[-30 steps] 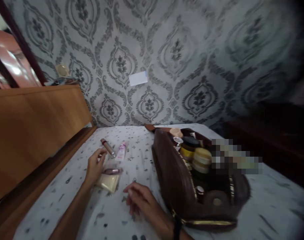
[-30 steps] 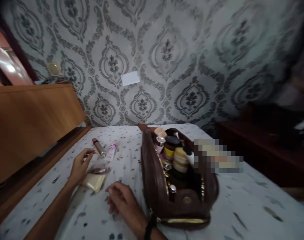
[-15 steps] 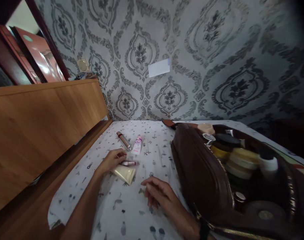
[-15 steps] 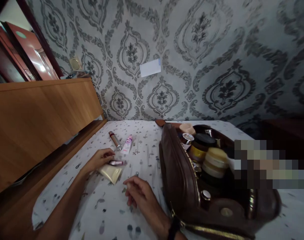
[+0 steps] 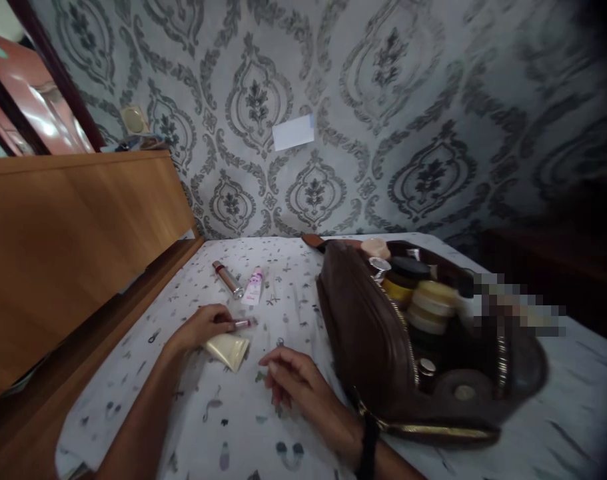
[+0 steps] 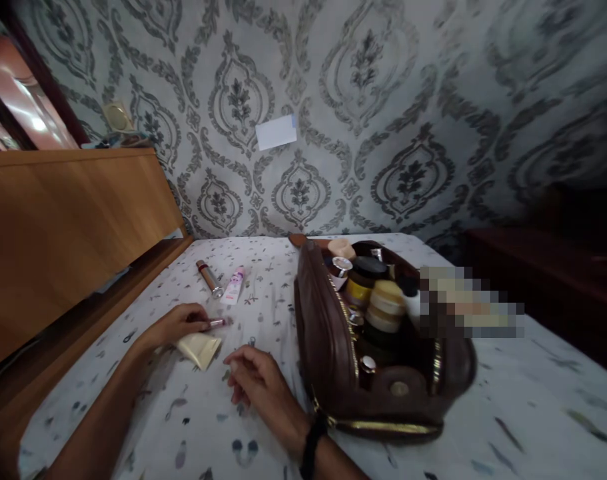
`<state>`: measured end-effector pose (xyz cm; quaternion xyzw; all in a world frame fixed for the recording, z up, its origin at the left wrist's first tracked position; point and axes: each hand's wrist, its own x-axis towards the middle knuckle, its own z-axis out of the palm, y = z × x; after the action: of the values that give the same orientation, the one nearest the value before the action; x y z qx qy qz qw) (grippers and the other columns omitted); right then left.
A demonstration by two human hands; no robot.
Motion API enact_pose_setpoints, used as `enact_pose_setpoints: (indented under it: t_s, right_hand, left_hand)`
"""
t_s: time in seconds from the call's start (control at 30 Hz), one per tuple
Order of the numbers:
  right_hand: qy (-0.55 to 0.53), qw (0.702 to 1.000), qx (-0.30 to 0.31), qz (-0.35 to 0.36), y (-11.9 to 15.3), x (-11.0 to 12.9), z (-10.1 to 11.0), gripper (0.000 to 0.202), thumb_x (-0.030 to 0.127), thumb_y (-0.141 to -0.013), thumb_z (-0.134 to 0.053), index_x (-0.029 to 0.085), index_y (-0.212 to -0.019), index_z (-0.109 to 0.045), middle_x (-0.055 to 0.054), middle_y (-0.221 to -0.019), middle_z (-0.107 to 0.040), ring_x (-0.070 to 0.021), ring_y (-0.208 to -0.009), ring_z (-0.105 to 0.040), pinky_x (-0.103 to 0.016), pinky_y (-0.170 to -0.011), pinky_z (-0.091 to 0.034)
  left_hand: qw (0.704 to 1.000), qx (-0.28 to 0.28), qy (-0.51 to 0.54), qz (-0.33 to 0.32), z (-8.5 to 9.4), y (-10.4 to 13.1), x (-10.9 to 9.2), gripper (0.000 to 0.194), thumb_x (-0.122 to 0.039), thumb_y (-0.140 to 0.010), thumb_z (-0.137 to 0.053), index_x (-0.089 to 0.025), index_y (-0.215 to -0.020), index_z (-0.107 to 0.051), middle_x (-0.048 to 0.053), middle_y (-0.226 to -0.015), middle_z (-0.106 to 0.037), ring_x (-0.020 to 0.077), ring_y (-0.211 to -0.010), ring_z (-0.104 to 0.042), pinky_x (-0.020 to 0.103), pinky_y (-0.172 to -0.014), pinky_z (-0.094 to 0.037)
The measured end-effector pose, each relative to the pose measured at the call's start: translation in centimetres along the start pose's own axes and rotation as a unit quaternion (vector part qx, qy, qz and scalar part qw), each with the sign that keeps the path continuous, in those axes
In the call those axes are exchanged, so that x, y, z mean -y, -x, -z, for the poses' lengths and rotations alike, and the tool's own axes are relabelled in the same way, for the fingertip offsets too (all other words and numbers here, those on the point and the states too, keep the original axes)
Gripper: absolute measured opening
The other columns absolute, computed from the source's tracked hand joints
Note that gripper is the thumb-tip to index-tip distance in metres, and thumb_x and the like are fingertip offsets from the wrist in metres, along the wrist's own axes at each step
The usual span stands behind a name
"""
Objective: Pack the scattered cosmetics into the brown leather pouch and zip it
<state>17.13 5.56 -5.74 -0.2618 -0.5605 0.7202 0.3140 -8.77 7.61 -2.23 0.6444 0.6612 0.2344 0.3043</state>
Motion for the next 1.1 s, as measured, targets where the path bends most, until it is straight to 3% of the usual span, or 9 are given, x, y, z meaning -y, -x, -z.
enact_pose_setpoints:
  t_s: [0.13,0.27,0.5,0.73,0.93,1.1]
  right_hand:
    - [-0.001,1.0,0.002,0.004,0.0,-0.4,0.0,0.051,0.065,-0.081,-0.059,0.016,-0.096,-0.061,0.001,-0.074,-0.059,-0.0073,-0.054,-0.053,-0.021,-0.049,-0.033]
    - [-0.006,1.0,-0.007,0.006,-0.1,-0.1,0.0,0.056,0.069,-0.079,-0.058,0.015,-0.094,-0.061,0.002,-0.071,-0.058,-0.0071,-0.052,-0.052,-0.021,-0.047,-0.032]
    - [-0.099,0.992,-0.084,-0.011,0.0,0.6,0.1,0.067,0.07,-0.072,-0.066,0.016,-0.111,-0.06,0.0,-0.079,-0.062,-0.0106,-0.057,-0.057,-0.023,-0.051,-0.037]
    - [-0.146,0.984,-0.1,-0.009,-0.2,0.6,0.2,0.061,0.07,-0.074,-0.065,0.018,-0.104,-0.059,-0.001,-0.082,-0.062,-0.0117,-0.061,-0.06,-0.023,-0.049,-0.035]
    - [-0.192,0.976,-0.103,-0.008,-0.6,0.6,0.3,0.053,0.064,-0.068,-0.075,0.016,-0.086,-0.059,0.001,-0.07,-0.062,-0.0082,-0.053,-0.052,-0.022,-0.049,-0.031]
    - [-0.212,0.971,-0.113,0.002,-0.7,0.5,0.3,0.049,0.055,-0.066,-0.08,0.016,-0.089,-0.063,0.001,-0.073,-0.063,-0.0084,-0.055,-0.054,-0.022,-0.049,-0.03]
  left_hand:
    - [0.999,0.011,-0.022,-0.028,0.1,0.1,-0.2,0.031,-0.048,-0.077,-0.061,-0.017,-0.077,-0.063,-0.001,-0.069,-0.057,0.0156,-0.067,-0.05,0.023,-0.058,-0.036]
    - [0.997,-0.016,-0.029,-0.063,0.4,0.2,-0.9,0.03,-0.047,-0.085,-0.056,-0.018,-0.078,-0.059,0.0,-0.071,-0.058,0.0167,-0.068,-0.051,0.025,-0.061,-0.038]
    - [0.991,-0.043,-0.002,-0.129,-0.3,1.6,-5.0,0.027,-0.044,-0.087,-0.057,-0.018,-0.094,-0.064,0.003,-0.087,-0.065,0.0197,-0.084,-0.057,0.027,-0.073,-0.044]
    - [0.976,-0.022,0.076,-0.204,-1.9,2.3,-7.1,0.026,-0.041,-0.084,-0.065,-0.017,-0.094,-0.067,0.007,-0.09,-0.064,0.0193,-0.085,-0.059,0.027,-0.071,-0.044]
    - [0.966,0.023,0.172,-0.194,-2.5,2.4,-6.7,0.024,-0.036,-0.084,-0.068,-0.017,-0.099,-0.065,0.005,-0.095,-0.063,0.0174,-0.088,-0.06,0.026,-0.077,-0.046]
    - [0.967,0.022,0.209,-0.145,-2.7,2.4,-6.6,0.029,-0.037,-0.082,-0.068,-0.019,-0.103,-0.062,0.004,-0.094,-0.063,0.0158,-0.077,-0.058,0.025,-0.064,-0.046]
